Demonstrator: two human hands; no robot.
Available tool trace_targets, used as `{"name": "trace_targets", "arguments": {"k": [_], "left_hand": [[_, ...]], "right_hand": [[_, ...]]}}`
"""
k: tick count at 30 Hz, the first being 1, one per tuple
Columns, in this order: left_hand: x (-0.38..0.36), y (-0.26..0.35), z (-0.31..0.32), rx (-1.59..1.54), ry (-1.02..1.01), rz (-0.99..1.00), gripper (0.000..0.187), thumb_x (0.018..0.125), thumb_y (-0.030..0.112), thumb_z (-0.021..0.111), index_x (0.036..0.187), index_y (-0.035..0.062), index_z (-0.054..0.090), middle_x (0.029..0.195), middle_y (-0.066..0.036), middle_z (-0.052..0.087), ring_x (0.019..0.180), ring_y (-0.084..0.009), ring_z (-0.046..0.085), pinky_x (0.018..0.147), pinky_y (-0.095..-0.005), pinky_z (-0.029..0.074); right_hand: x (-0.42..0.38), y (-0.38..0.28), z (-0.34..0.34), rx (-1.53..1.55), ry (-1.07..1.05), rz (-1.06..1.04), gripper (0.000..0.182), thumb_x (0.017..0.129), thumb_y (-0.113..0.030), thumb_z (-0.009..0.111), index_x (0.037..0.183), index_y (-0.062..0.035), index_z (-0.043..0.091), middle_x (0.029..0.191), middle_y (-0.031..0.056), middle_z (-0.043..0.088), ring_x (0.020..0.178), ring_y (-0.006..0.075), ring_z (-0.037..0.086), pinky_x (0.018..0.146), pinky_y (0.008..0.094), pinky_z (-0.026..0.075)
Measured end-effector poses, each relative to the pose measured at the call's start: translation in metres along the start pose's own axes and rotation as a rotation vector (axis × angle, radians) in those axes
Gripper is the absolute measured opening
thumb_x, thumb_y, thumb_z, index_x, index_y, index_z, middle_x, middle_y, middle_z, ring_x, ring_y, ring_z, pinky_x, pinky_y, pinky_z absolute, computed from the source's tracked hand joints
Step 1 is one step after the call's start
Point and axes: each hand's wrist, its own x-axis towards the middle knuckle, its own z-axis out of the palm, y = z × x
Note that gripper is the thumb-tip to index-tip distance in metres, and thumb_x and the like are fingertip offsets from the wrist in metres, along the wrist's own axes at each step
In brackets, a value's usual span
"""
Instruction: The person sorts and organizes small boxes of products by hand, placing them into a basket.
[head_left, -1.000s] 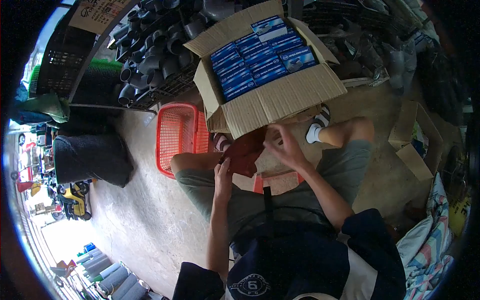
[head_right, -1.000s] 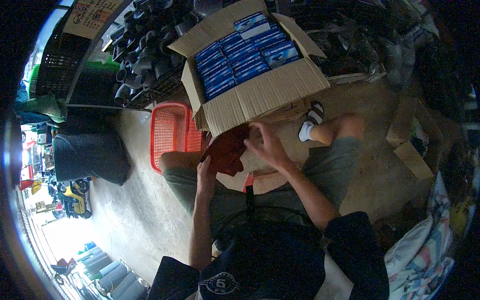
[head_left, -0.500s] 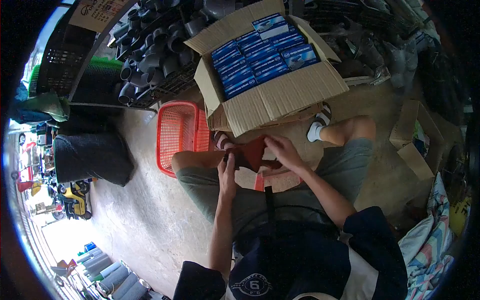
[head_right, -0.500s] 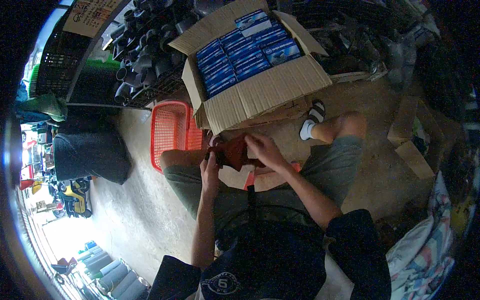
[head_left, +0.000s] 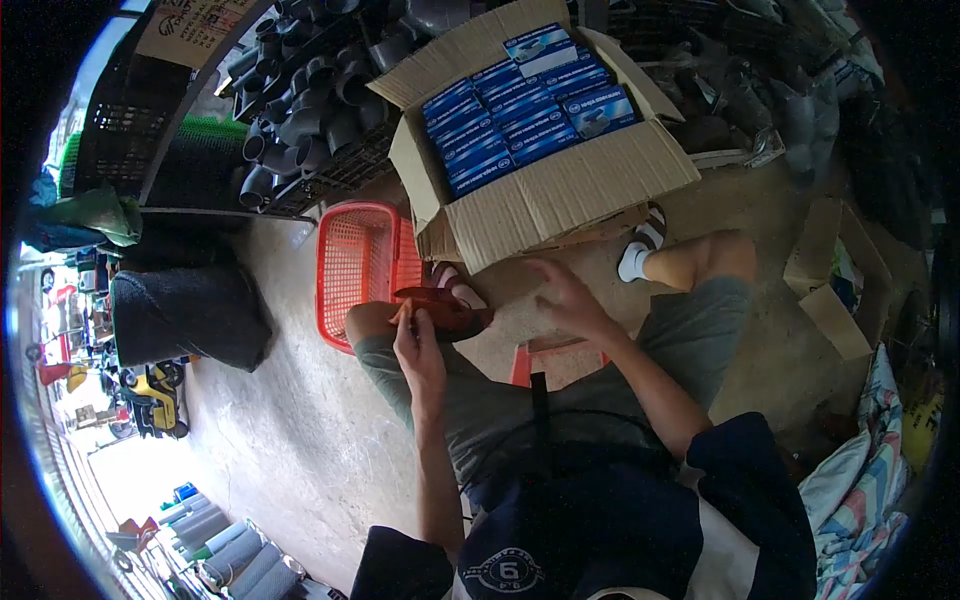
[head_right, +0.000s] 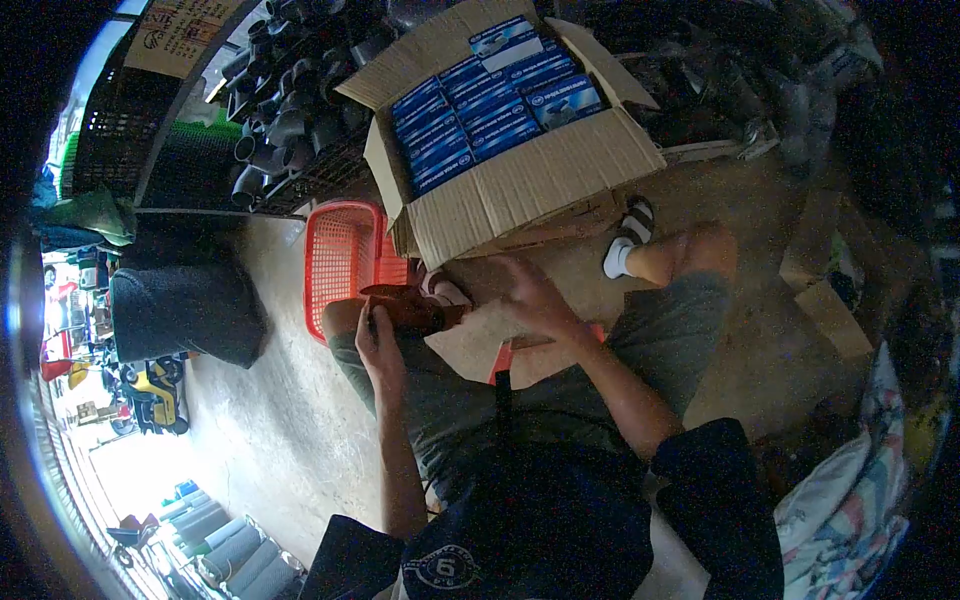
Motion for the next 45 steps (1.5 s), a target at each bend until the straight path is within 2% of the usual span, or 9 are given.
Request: {"name": "trace_targets", "arguments": {"k": [1, 6, 12, 16, 19, 24, 28, 37, 45], "left_hand": [[0.0, 0.004, -0.002, 0.064, -0.073, 0.019, 0.031, 0.102, 0.018, 0.053, 0.116, -0.0085, 0.06, 0.084, -0.008, 0.063, 0.081, -0.0126, 0.056, 0.074, -0.028, 0.047], [-0.004, 0.037, 0.008, 0.144, -0.159, -0.019, 0.03, 0.101, 0.02, 0.054, 0.096, -0.0088, 0.059, 0.069, -0.005, 0.053, 0.067, -0.0082, 0.045, 0.058, -0.0278, 0.039], [-0.007, 0.009, 0.013, -0.168, 0.135, -0.151, 0.036, 0.105, 0.03, 0.048, 0.092, -0.0009, 0.061, 0.074, 0.002, 0.052, 0.067, -0.0059, 0.043, 0.055, -0.0258, 0.036], [-0.01, 0.01, 0.005, -0.49, 0.053, -0.322, 0.038, 0.104, 0.036, 0.047, 0.119, 0.0026, 0.056, 0.099, -0.007, 0.064, 0.082, -0.0153, 0.063, 0.07, -0.0291, 0.055], [-0.013, 0.018, 0.004, -0.486, 0.084, -0.355, 0.036, 0.104, 0.034, 0.048, 0.12, 0.0025, 0.056, 0.107, -0.009, 0.062, 0.089, -0.0157, 0.063, 0.073, -0.0299, 0.057], [-0.027, 0.064, 0.02, -0.292, 0.227, -0.155, 0.033, 0.103, 0.024, 0.048, 0.129, 0.0038, 0.054, 0.119, -0.013, 0.057, 0.095, -0.0179, 0.062, 0.075, -0.0307, 0.058], [-0.026, 0.068, 0.001, -0.129, 0.001, -0.13, 0.038, 0.101, 0.016, 0.048, 0.136, 0.0022, 0.05, 0.125, -0.016, 0.056, 0.1, -0.0206, 0.062, 0.077, -0.0308, 0.058], [-0.034, 0.134, -0.028, -0.463, -0.267, -0.275, 0.065, 0.081, -0.002, 0.052, 0.144, -0.0099, 0.035, 0.137, -0.026, 0.051, 0.119, -0.0291, 0.059, 0.104, -0.0425, 0.048], [-0.04, 0.168, -0.021, -0.761, -0.1, -0.286, 0.073, 0.078, -0.006, 0.05, 0.145, -0.0144, 0.024, 0.13, -0.034, 0.051, 0.121, -0.0324, 0.057, 0.11, -0.0399, 0.043]], "right_hand": [[-0.001, -0.017, 0.004, -0.026, -0.007, -0.171, 0.045, 0.083, -0.011, 0.068, 0.126, -0.0073, 0.056, 0.125, 0.0111, 0.061, 0.126, 0.0282, 0.052, 0.109, 0.041, 0.037], [-0.009, -0.03, 0.021, -0.203, -0.227, -0.268, 0.046, 0.083, -0.02, 0.071, 0.125, -0.0087, 0.057, 0.126, 0.0098, 0.059, 0.123, 0.0317, 0.05, 0.103, 0.0446, 0.041], [-0.001, -0.012, 0.005, -0.302, -0.284, -0.177, 0.033, 0.089, -0.034, 0.067, 0.111, -0.0089, 0.068, 0.113, 0.0104, 0.065, 0.11, 0.0298, 0.059, 0.099, 0.0444, 0.043], [-0.008, -0.007, 0.002, -0.324, -0.102, -0.285, 0.026, 0.09, -0.031, 0.066, 0.102, -0.0086, 0.071, 0.106, 0.008, 0.065, 0.104, 0.0292, 0.061, 0.095, 0.0411, 0.045], [-0.012, -0.007, -0.002, -0.395, 0.013, -0.273, 0.023, 0.089, -0.024, 0.067, 0.106, -0.0088, 0.071, 0.105, 0.0083, 0.065, 0.103, 0.0293, 0.061, 0.094, 0.0413, 0.047], [-0.008, -0.011, -0.012, -0.341, 0.153, -0.183, 0.027, 0.084, -0.01, 0.068, 0.111, -0.009, 0.068, 0.106, 0.0077, 0.065, 0.103, 0.0295, 0.061, 0.092, 0.0413, 0.049], [-0.008, -0.02, -0.01, -0.321, 0.256, -0.268, 0.032, 0.081, -0.006, 0.069, 0.113, -0.0111, 0.067, 0.109, 0.0063, 0.066, 0.105, 0.0275, 0.061, 0.093, 0.0399, 0.05], [-0.012, -0.017, 0.005, -0.278, 0.05, -0.428, 0.037, 0.082, -0.004, 0.068, 0.117, -0.0134, 0.066, 0.112, 0.0045, 0.066, 0.107, 0.0244, 0.061, 0.096, 0.0371, 0.05], [-0.025, -0.043, 0.002, -0.079, -0.039, -0.451, 0.058, 0.084, -0.035, 0.072, 0.133, -0.0095, 0.055, 0.131, 0.0137, 0.056, 0.121, 0.0312, 0.054, 0.104, 0.0431, 0.043]]}}
